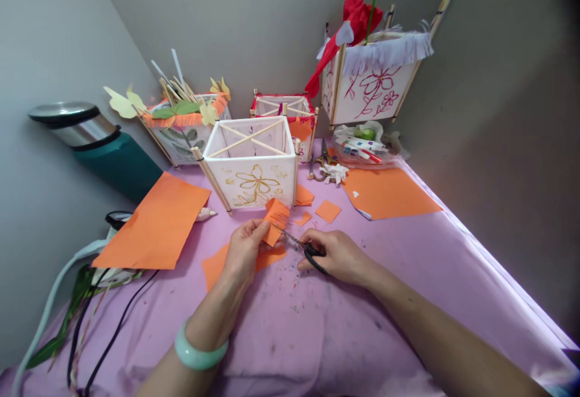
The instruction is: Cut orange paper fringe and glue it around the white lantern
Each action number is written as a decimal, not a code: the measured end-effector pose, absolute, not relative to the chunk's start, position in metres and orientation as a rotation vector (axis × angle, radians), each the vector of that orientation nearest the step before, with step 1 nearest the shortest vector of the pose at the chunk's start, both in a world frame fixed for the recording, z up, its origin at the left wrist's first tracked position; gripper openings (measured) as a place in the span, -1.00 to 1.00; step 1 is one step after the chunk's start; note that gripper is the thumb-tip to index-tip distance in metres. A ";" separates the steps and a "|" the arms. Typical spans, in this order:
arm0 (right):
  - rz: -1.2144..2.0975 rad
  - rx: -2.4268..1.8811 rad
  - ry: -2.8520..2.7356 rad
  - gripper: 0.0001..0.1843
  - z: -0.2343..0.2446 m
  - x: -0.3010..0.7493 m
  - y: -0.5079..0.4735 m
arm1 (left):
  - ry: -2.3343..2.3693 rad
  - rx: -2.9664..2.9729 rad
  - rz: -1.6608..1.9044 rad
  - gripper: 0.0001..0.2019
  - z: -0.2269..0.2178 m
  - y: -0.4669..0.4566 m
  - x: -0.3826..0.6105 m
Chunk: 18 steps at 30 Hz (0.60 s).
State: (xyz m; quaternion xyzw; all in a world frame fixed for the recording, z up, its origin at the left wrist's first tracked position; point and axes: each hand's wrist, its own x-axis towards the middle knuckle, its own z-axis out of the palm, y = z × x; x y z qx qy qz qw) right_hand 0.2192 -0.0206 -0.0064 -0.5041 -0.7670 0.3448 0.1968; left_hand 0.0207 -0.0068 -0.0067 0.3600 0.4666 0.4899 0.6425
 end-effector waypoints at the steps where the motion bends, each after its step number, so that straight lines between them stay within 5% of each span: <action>1: 0.964 -1.413 -2.148 -0.67 -0.006 0.219 -0.021 | 1.063 0.821 1.118 -0.71 -0.007 -0.007 0.021; 18: 0.949 -1.438 -2.130 -0.68 -0.006 0.217 -0.020 | 1.094 0.791 1.098 -0.69 -0.008 -0.006 0.020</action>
